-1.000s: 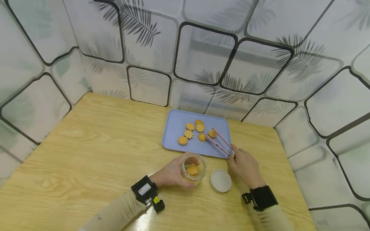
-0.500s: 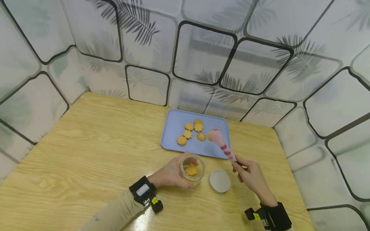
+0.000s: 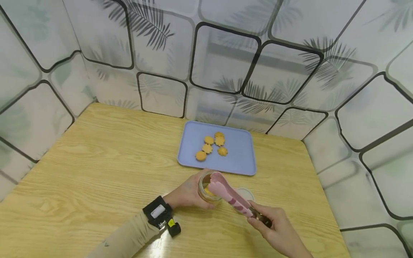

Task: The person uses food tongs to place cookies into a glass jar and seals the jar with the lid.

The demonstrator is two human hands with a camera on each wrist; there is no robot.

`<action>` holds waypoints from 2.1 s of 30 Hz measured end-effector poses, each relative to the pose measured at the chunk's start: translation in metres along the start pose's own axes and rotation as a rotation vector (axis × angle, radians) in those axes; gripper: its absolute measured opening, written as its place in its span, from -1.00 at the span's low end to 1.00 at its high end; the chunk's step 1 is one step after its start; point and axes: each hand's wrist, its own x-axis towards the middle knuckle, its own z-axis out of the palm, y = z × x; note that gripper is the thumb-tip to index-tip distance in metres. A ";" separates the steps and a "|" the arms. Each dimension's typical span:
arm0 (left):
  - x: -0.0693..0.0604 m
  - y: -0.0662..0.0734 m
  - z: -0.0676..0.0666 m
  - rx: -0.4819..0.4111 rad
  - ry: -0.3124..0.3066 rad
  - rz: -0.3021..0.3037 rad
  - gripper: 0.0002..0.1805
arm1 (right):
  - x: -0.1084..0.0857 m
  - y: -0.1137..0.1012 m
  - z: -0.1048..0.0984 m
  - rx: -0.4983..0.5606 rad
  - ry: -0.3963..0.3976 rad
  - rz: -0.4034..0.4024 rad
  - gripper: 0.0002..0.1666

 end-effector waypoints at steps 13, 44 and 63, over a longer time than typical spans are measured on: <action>-0.007 0.006 -0.009 0.066 0.017 -0.034 -0.07 | 0.083 0.034 0.007 -0.432 0.069 -0.037 -0.42; 0.001 0.003 0.001 0.028 -0.003 -0.024 -0.01 | 0.003 0.004 -0.008 0.006 0.045 0.020 -0.57; 0.001 0.004 -0.001 0.030 0.004 -0.028 -0.06 | 0.102 0.062 -0.007 -0.631 0.103 0.248 -0.63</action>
